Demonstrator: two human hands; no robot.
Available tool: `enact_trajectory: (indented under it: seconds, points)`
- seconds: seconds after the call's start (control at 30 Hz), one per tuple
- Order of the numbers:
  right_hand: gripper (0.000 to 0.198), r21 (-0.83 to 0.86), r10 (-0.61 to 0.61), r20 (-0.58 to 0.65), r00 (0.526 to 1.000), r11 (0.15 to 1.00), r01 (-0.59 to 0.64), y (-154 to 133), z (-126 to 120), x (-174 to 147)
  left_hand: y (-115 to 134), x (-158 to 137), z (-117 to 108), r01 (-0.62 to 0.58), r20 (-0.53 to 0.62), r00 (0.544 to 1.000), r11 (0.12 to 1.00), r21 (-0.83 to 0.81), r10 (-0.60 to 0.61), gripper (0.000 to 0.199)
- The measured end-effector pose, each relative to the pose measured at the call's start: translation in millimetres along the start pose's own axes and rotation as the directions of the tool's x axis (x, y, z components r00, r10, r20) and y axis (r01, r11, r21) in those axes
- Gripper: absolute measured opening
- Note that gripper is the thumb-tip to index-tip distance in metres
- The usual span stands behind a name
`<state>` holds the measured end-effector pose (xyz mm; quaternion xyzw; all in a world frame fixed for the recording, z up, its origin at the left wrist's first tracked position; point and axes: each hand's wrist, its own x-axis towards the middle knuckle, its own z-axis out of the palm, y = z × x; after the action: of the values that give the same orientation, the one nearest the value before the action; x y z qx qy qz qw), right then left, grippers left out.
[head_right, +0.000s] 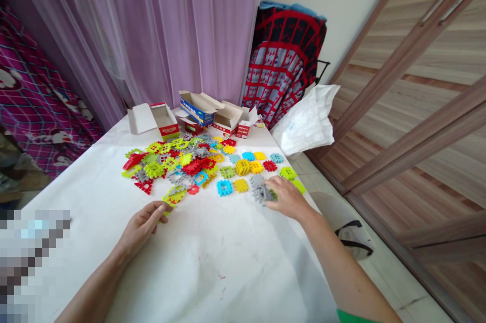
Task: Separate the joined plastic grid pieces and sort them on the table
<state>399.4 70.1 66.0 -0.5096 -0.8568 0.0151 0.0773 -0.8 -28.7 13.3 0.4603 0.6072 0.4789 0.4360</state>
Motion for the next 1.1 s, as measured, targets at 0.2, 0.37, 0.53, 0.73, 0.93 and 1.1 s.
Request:
enact_trajectory:
  seconds: [0.2,0.37,0.53,0.73,0.93,1.1]
  points:
    - [0.048,-0.005,-0.053,0.149,0.987,0.998,0.055,33,0,-4,-1,-1,-1,0.003,0.002,1.000,0.997,0.075,-0.004,0.057]
    - [0.050,0.021,-0.063,0.170,0.983,0.998,0.060,35,6,1,-3,0,-1,-0.013,-0.016,1.000,0.994,0.105,0.015,0.057]
    - [0.052,0.037,-0.081,0.180,0.980,0.996,0.075,40,6,3,0,0,0,-0.021,-0.035,0.999,0.991,0.130,0.026,0.058]
    - [0.056,0.049,-0.066,0.152,0.986,0.997,0.059,40,10,-2,2,-1,2,-0.020,-0.055,0.998,0.991,0.135,0.028,0.059]
    - [0.056,-0.005,0.022,0.101,0.995,1.000,-0.021,24,14,-11,2,-1,2,-0.028,-0.066,0.997,0.991,0.131,0.037,0.058]
    - [0.039,-0.017,0.055,-0.098,0.994,0.998,-0.057,1,13,-10,-1,1,1,-0.041,-0.060,0.997,0.992,0.123,0.049,0.055]
